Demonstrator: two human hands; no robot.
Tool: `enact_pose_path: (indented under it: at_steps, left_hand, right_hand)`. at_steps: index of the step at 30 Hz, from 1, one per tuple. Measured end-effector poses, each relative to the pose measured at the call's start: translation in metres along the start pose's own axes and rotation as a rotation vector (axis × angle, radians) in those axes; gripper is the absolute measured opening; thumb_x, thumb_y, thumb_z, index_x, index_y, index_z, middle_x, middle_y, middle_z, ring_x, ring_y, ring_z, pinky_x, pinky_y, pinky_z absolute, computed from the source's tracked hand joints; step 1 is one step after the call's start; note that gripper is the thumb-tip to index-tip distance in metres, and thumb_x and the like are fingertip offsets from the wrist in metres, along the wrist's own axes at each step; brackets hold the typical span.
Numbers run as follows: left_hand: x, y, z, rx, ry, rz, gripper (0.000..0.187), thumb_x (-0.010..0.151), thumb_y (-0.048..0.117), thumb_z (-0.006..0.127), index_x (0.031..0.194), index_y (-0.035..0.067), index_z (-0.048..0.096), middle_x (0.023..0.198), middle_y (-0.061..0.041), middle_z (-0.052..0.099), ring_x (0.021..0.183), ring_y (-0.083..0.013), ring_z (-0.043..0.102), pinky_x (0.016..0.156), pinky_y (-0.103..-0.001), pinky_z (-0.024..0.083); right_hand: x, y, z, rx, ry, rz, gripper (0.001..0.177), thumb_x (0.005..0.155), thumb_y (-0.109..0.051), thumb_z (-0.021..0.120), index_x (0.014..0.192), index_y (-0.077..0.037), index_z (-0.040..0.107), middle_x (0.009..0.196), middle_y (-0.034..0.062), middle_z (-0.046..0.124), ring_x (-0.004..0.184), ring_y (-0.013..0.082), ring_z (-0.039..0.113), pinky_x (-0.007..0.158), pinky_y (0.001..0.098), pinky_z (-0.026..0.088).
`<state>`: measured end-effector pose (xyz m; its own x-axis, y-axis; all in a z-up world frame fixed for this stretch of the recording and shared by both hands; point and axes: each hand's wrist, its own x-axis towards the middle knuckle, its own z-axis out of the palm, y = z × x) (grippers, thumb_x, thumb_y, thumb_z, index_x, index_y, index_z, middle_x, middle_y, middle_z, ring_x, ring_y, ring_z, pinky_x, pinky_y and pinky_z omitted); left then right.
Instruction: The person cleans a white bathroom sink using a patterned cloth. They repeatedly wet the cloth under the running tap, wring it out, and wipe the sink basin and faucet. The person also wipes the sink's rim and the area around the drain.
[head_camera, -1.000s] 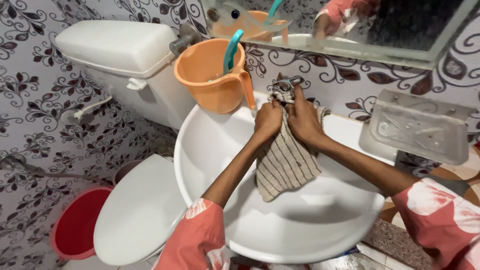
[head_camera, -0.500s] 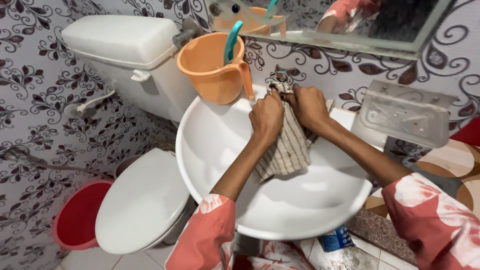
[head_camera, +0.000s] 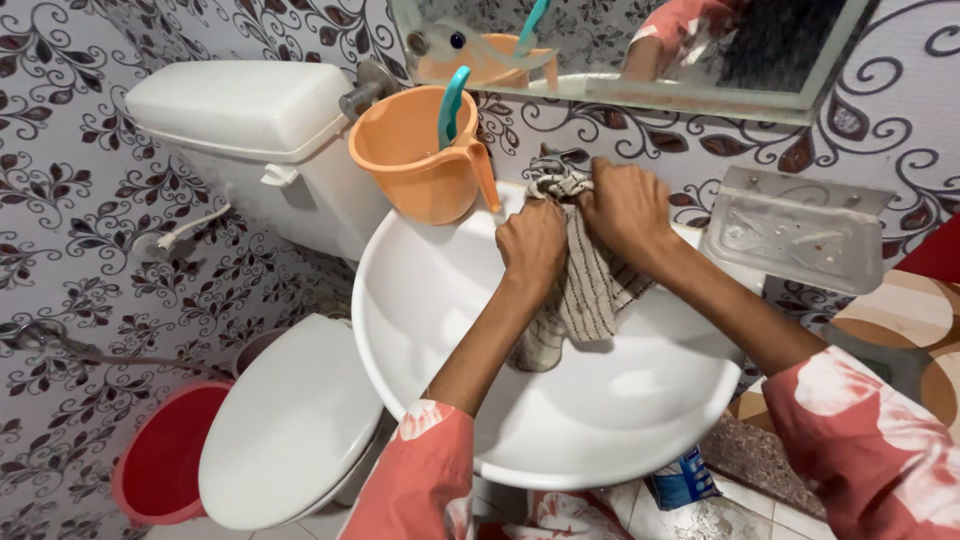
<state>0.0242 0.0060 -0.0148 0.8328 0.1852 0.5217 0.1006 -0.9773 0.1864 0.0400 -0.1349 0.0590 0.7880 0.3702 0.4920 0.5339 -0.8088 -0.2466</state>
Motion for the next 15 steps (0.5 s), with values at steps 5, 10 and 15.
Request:
enact_pose_path:
  at_steps: [5, 10, 15]
  left_hand:
    - [-0.002, 0.0, -0.02, -0.305, -0.045, -0.132, 0.042, 0.104, 0.027, 0.045, 0.086, -0.001, 0.07, 0.084, -0.028, 0.072, 0.082, -0.0477, 0.072, 0.077, -0.056, 0.057]
    - [0.016, -0.016, 0.0, -0.534, -0.22, -0.296, 0.049, 0.102, 0.034, 0.044, 0.096, -0.004, 0.074, 0.097, -0.032, 0.07, 0.098, -0.052, 0.067, 0.091, -0.057, 0.051]
    - [0.031, -0.036, 0.044, -0.842, -0.312, -0.443, 0.053, 0.099, 0.037, 0.04, 0.104, -0.006, 0.069, 0.103, -0.034, 0.07, 0.104, -0.0518, 0.066, 0.092, -0.056, 0.051]
  right_hand:
    - [-0.006, 0.004, 0.046, 0.275, -0.059, -0.046, 0.046, 0.085, 0.001, 0.057, 0.13, 0.007, 0.052, 0.115, 0.0325, 0.063, 0.108, 0.0516, 0.061, 0.095, 0.058, 0.048]
    - [-0.014, 0.013, 0.068, 0.36, 0.002, -0.324, 0.08, 0.073, 0.0, 0.063, 0.142, 0.021, 0.027, 0.122, 0.047, 0.052, 0.108, 0.0521, 0.058, 0.095, 0.054, 0.048]
    - [0.022, 0.024, 0.059, 0.545, -0.424, 0.03, 0.06, 0.076, -0.004, 0.068, 0.128, 0.003, 0.04, 0.106, 0.0292, 0.066, 0.1, 0.042, 0.066, 0.086, 0.0487, 0.051]
